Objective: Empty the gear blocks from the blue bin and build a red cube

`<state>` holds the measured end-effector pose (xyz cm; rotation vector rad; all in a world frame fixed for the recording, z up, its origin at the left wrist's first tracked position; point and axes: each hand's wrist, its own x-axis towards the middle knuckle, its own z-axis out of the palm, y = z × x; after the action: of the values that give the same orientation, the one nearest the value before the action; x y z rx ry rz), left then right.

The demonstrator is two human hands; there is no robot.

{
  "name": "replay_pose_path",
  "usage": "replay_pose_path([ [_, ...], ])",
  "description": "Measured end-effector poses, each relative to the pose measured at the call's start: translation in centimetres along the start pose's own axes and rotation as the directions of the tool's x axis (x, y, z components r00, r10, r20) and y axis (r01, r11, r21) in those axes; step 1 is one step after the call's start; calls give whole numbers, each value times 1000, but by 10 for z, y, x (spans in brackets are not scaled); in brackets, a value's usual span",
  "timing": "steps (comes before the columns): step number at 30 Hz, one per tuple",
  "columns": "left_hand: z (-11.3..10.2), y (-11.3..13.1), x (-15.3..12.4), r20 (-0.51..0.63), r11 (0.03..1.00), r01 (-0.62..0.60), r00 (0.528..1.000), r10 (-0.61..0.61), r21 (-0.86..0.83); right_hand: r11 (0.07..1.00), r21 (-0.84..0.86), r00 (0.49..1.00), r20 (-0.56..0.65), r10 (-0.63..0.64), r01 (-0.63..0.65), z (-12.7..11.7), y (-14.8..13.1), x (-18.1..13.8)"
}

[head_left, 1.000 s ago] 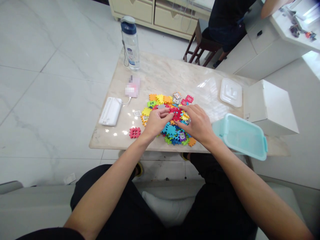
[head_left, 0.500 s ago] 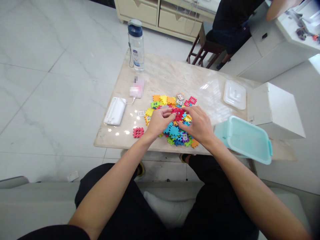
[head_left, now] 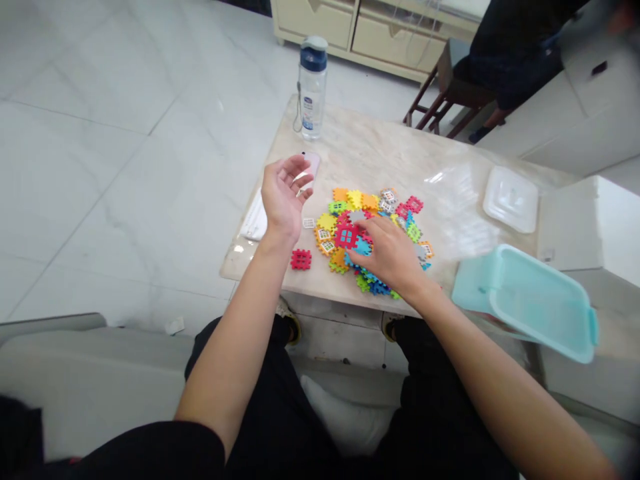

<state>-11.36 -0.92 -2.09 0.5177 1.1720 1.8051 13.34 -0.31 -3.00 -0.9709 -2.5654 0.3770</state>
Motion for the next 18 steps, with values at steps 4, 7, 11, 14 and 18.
replay_pose_path([
  [4, -26, 7, 10, -64, 998, -16, 998, 12, -54, 998, 0, 991, 123, -62, 62, 32, -26, 1],
  [7, -34, 8, 11, -98, 992, -9, 995, -3, -127, 996, 3, 977, 195, -87, 88, 52, -46, -1],
  [11, -33, 6, 11, -112, 978, 24, 992, -48, -207, 998, 0, 968, 245, -59, 61, 68, -66, -1],
  [14, -33, 3, 10, -112, 976, 61, 990, -86, -208, 1000, -11, 968, 250, -22, 26, 74, -72, 3],
  [18, -35, 1, 10, -87, 980, 84, 991, -101, -181, 1000, -22, 966, 258, 4, 2, 79, -71, 7],
])
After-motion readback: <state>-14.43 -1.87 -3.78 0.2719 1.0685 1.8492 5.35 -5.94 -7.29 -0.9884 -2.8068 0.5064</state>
